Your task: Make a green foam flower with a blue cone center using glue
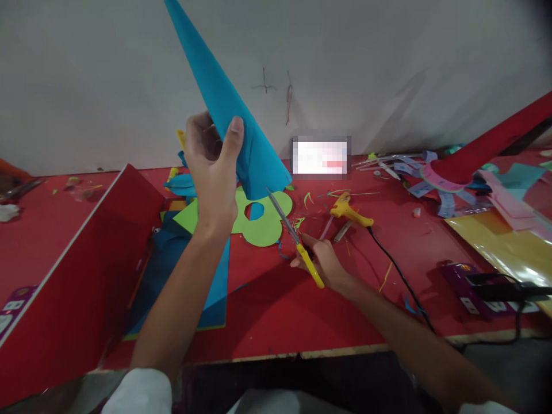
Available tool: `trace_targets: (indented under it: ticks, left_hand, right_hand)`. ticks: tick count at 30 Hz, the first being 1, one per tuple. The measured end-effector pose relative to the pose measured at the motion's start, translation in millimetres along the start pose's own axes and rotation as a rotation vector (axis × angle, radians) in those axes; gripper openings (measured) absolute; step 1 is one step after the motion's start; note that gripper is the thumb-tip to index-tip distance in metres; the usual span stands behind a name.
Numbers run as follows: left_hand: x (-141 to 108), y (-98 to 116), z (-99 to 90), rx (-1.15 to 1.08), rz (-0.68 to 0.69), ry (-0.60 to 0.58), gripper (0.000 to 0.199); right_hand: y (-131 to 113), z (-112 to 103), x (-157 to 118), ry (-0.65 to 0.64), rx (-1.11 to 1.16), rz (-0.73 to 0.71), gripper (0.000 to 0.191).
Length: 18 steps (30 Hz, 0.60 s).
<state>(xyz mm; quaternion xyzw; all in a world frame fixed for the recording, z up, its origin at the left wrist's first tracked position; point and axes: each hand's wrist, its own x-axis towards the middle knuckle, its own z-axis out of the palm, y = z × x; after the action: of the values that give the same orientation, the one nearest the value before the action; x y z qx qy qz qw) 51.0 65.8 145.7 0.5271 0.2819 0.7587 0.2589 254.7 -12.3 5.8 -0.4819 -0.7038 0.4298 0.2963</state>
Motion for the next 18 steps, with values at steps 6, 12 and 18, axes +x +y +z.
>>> trace_targets:
  ticks: [6, 12, 18]
  left_hand:
    - [1.5, 2.5, -0.7, -0.013, -0.008, 0.016, 0.029]
    - [1.1, 2.2, 1.3, -0.005, -0.057, 0.012, 0.026]
    - [-0.6, 7.3, 1.7, -0.026, -0.105, -0.016, 0.020]
  right_hand:
    - [6.2, 3.4, -1.0, -0.017, 0.036, -0.095, 0.050]
    - [7.2, 4.1, 0.1, -0.012, -0.026, -0.108, 0.052]
    - [9.0, 4.7, 2.1, 0.038, -0.011, -0.126, 0.054]
